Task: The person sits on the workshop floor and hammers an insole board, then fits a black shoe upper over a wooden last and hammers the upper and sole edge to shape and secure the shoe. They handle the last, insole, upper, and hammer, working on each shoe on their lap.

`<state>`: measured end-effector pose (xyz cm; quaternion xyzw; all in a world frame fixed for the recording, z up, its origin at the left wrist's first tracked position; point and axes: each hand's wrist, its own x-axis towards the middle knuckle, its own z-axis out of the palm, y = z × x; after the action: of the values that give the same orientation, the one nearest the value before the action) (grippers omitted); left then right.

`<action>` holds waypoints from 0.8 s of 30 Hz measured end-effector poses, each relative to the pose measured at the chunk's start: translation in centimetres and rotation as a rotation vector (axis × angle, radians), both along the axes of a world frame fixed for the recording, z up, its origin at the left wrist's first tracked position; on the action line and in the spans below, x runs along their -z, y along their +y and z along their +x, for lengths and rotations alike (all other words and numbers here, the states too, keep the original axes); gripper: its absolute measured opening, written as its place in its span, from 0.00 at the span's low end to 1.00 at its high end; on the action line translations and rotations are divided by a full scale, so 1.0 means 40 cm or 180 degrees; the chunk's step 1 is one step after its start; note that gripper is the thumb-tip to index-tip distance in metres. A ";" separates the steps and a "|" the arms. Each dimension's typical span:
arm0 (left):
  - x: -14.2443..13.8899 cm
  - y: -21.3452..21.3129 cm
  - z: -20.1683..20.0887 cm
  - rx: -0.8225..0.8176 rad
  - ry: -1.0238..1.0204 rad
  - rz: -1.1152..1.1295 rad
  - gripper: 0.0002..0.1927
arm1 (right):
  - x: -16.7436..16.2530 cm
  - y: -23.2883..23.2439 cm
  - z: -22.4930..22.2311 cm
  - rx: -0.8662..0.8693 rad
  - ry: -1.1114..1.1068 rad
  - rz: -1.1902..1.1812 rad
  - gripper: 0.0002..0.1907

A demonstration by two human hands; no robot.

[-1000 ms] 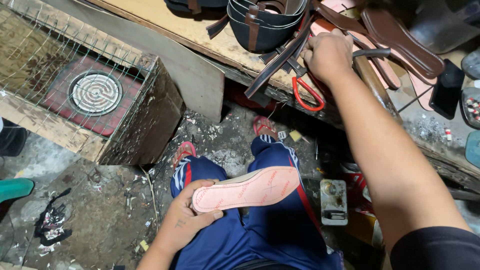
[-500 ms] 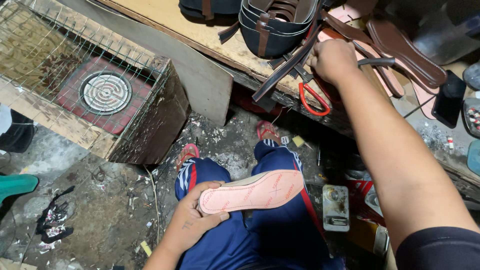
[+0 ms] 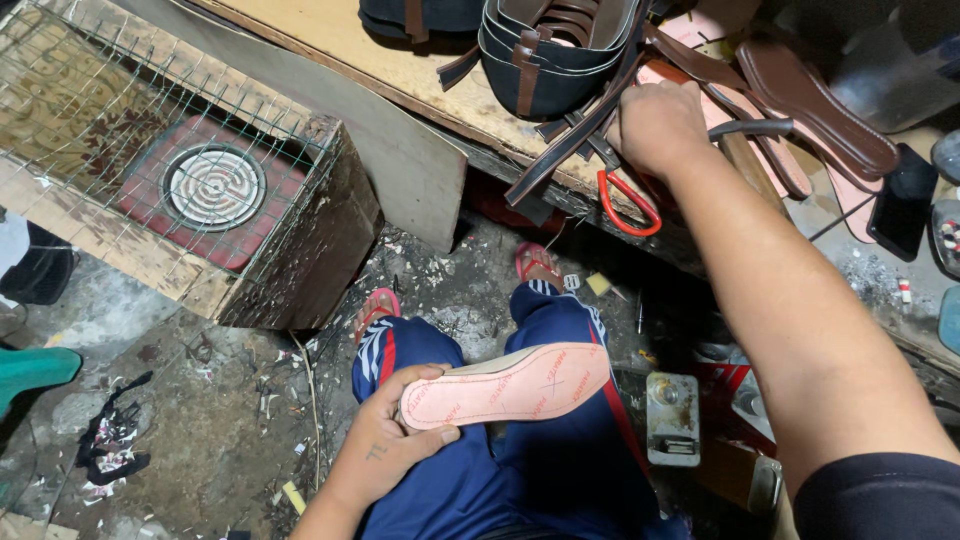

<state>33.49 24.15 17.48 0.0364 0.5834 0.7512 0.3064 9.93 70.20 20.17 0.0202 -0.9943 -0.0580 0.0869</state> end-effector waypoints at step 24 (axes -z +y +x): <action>-0.010 -0.042 0.027 0.0100 0.0594 0.0231 0.32 | -0.110 -0.689 0.635 -0.1716 -0.0204 -0.3378 0.04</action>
<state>34.57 22.46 17.90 0.1264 0.5812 0.7603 0.2610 35.34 42.66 24.56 0.2275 -0.8494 0.4715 0.0667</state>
